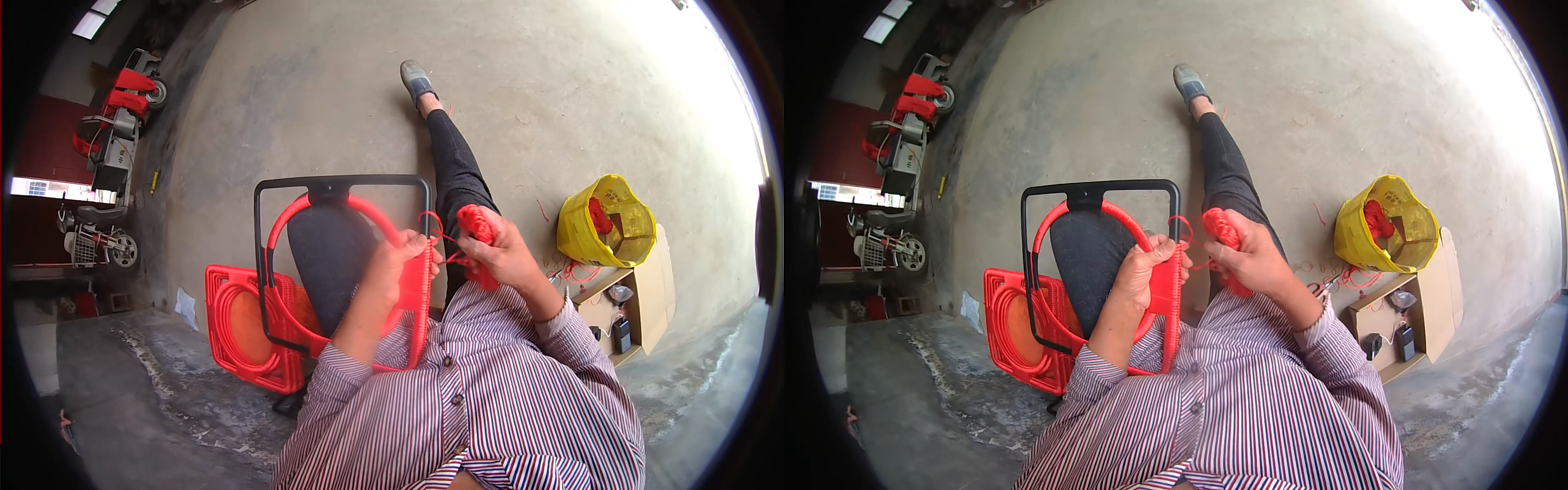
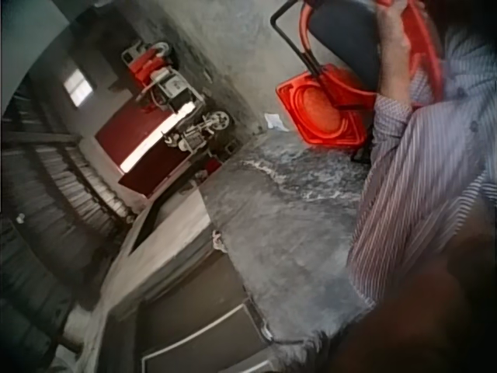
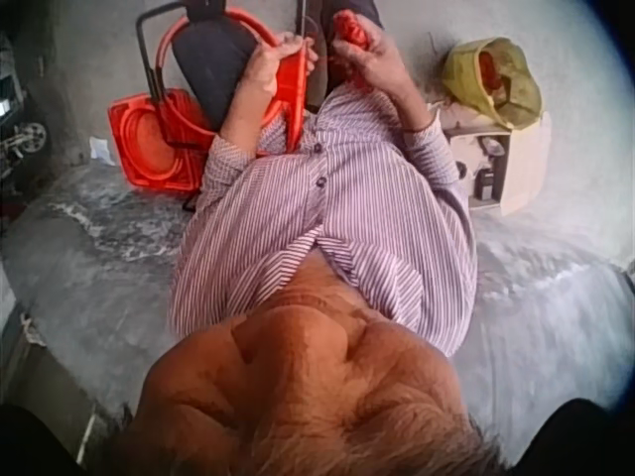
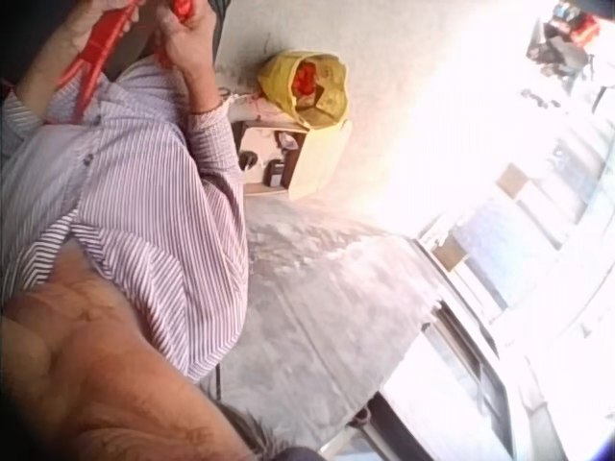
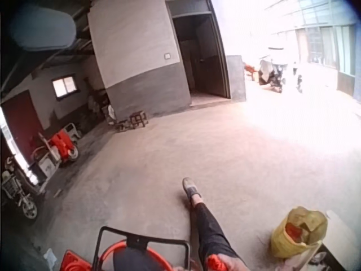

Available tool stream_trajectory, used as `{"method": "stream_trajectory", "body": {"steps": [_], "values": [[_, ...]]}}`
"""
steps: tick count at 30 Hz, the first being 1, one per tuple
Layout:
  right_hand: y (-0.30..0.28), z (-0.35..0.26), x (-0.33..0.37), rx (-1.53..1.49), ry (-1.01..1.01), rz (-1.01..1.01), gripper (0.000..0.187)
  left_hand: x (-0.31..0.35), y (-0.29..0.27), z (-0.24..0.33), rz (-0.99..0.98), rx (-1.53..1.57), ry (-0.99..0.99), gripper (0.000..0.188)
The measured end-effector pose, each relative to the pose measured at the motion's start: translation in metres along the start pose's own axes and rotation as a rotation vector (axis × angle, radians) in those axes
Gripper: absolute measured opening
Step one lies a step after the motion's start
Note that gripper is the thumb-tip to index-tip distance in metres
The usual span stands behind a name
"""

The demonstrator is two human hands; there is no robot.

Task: Wrapping red plastic cord around a circular plastic furniture frame to create a stool or chair part.

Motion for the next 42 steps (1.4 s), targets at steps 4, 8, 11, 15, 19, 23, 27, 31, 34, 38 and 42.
{"method": "stream_trajectory", "body": {"steps": [4,8,11,15,19,23,27,31,34,38,42], "values": [[-0.013,-0.019,0.044,-0.094,-0.029,-0.085,0.015,-0.005,0.000,0.004,0.012,0.122,-0.005,0.030],[-0.024,-0.009,0.059,-0.156,0.020,-0.038,0.010,-0.007,-0.003,0.001,0.022,0.122,-0.018,0.024],[-0.096,-0.001,0.027,-0.285,0.028,0.298,0.014,-0.004,-0.008,0.002,0.039,0.130,-0.022,0.017],[-0.106,-0.021,0.036,-0.501,-0.090,0.316,0.039,-0.005,-0.012,0.010,0.025,0.114,-0.057,0.015],[-0.031,-0.020,0.035,0.439,-0.093,-0.236,0.036,-0.005,-0.011,0.012,-0.008,0.117,-0.071,0.016],[0.015,0.005,-0.006,0.665,-0.002,-0.276,0.060,0.004,-0.005,0.009,-0.029,0.091,-0.032,0.016],[0.016,-0.024,-0.032,0.345,-0.063,-0.056,0.081,0.009,0.001,0.006,-0.060,0.191,-0.020,0.014],[0.010,-0.020,-0.058,0.129,-0.171,-0.034,0.082,0.005,0.005,0.003,-0.073,0.148,-0.007,0.015],[0.024,-0.036,-0.051,-0.100,-0.175,-0.206,0.071,0.003,0.002,0.001,-0.061,0.166,-0.011,0.017],[0.029,-0.020,-0.064,0.124,0.014,-0.137,0.036,-0.001,0.010,0.000,-0.070,0.133,-0.007,0.017],[0.008,-0.051,-0.042,0.058,-0.468,0.251,0.020,-0.001,0.002,-0.004,-0.071,0.078,-0.008,0.019]]}}
Point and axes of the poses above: each hand's wrist, its own x-axis away from the middle knuckle, its own y-axis out of the palm, z = x × y, the point moved 3 cm from there along -x, towards the middle knuckle, and after that the axes turned 11 degrees about y, right-handed, at the moved point
